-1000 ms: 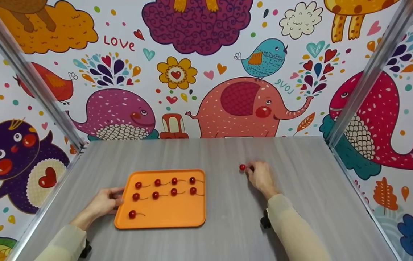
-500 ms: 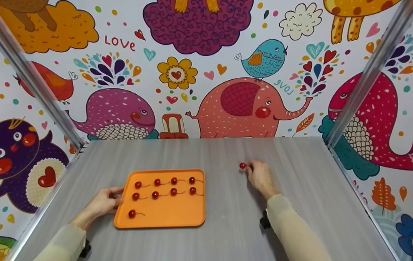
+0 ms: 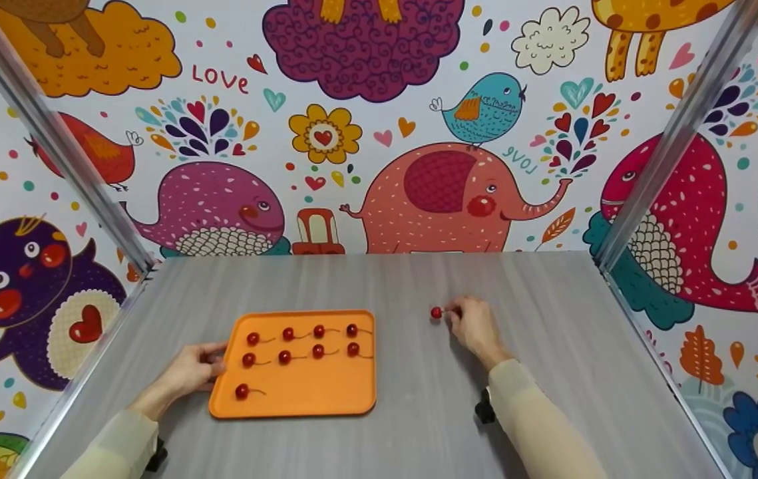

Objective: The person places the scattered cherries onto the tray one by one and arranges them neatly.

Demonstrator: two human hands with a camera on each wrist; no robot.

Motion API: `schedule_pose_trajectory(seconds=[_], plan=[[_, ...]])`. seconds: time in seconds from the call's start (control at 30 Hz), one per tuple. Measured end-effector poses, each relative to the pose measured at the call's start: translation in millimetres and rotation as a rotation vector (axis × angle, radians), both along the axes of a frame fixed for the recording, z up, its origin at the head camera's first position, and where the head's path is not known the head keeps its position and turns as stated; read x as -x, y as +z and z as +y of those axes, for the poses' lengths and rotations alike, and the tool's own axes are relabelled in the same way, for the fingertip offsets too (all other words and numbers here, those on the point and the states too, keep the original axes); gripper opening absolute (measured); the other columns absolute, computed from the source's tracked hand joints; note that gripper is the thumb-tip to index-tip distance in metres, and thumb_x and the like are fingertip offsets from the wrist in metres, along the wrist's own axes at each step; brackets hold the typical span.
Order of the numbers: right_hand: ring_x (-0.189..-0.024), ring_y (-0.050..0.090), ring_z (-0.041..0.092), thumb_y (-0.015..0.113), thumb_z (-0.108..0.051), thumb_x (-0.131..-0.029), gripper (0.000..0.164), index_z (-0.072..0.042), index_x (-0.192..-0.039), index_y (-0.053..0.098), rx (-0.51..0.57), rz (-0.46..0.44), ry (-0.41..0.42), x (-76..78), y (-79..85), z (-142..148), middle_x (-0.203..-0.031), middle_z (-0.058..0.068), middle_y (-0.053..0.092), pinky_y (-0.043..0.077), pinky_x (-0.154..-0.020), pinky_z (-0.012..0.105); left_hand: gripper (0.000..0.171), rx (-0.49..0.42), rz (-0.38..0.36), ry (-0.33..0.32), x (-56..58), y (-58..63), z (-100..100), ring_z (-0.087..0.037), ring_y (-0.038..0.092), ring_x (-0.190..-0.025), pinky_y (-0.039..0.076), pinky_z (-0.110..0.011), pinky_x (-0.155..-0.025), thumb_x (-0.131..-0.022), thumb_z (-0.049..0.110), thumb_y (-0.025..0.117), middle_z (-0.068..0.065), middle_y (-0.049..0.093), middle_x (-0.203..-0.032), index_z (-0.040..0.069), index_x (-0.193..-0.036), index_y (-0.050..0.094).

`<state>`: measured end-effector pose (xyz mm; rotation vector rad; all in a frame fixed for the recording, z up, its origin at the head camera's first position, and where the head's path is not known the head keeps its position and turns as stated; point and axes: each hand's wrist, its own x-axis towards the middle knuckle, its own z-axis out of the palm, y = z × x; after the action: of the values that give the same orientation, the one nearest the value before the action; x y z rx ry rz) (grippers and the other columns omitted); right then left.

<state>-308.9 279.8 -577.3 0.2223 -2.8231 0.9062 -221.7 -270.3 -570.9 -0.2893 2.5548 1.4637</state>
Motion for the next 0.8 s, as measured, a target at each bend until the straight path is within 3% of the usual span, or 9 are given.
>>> schedule_pose_trajectory(seconds=[0.13, 0.27, 0.4, 0.6, 0.8], plan=[[-0.094, 0.066, 0.026, 0.077, -0.006, -0.105, 0.009, -0.003, -0.109, 0.084, 0.097, -0.092, -0.020, -1.5, -1.2, -3.6, -0.108, 0.016, 0.081, 0.059, -0.083, 0.036, 0.059, -0.009, -0.007, 0.003, -0.5, -0.8, -0.5, -0.019, 0.069, -0.083, 0.066, -0.035, -0.069, -0.099, -0.006, 0.066, -0.011, 0.066, -0.102, -0.003, -0.158, 0.062], [-0.082, 0.064, 0.019, 0.076, -0.004, -0.105, 0.010, 0.002, -0.109, 0.083, 0.245, -0.160, -0.034, -2.9, -2.5, -8.3, -0.103, 0.018, 0.080, 0.055, -0.068, 0.023, 0.059, -0.015, -0.016, 0.001, -0.7, -0.8, -1.1, -0.019, 0.070, -0.083, 0.066, -0.035, -0.069, -0.100, -0.006, 0.065, -0.012, 0.068, -0.104, -0.002, -0.159, 0.061], [-0.074, 0.063, 0.015, 0.076, -0.006, -0.106, 0.013, 0.003, -0.110, 0.084, 0.332, -0.206, -0.041, -5.3, -0.9, -12.1, -0.095, 0.017, 0.079, 0.054, -0.062, 0.022, 0.059, -0.017, -0.014, -0.002, 0.1, -0.9, -1.2, -0.019, 0.070, -0.083, 0.066, -0.035, -0.070, -0.100, -0.007, 0.065, -0.012, 0.067, -0.104, -0.003, -0.158, 0.061], [-0.077, 0.066, 0.020, 0.077, -0.010, -0.106, 0.015, 0.003, -0.110, 0.084, 0.411, -0.266, -0.034, -12.0, 5.1, -17.7, -0.093, 0.019, 0.078, 0.058, -0.065, 0.026, 0.060, -0.026, -0.003, -0.002, 0.6, -0.8, -1.0, -0.019, 0.070, -0.083, 0.067, -0.035, -0.069, -0.098, -0.008, 0.065, -0.011, 0.067, -0.103, -0.004, -0.157, 0.062], [-0.072, 0.063, 0.017, 0.078, -0.013, -0.106, 0.017, 0.003, -0.107, 0.084, 0.445, -0.265, -0.013, -18.5, 10.0, -26.8, -0.087, 0.015, 0.075, 0.056, -0.062, 0.025, 0.060, -0.025, -0.003, 0.002, 0.4, -0.7, -0.9, -0.019, 0.070, -0.082, 0.066, -0.035, -0.069, -0.098, -0.008, 0.065, -0.011, 0.066, -0.101, -0.003, -0.158, 0.062]])
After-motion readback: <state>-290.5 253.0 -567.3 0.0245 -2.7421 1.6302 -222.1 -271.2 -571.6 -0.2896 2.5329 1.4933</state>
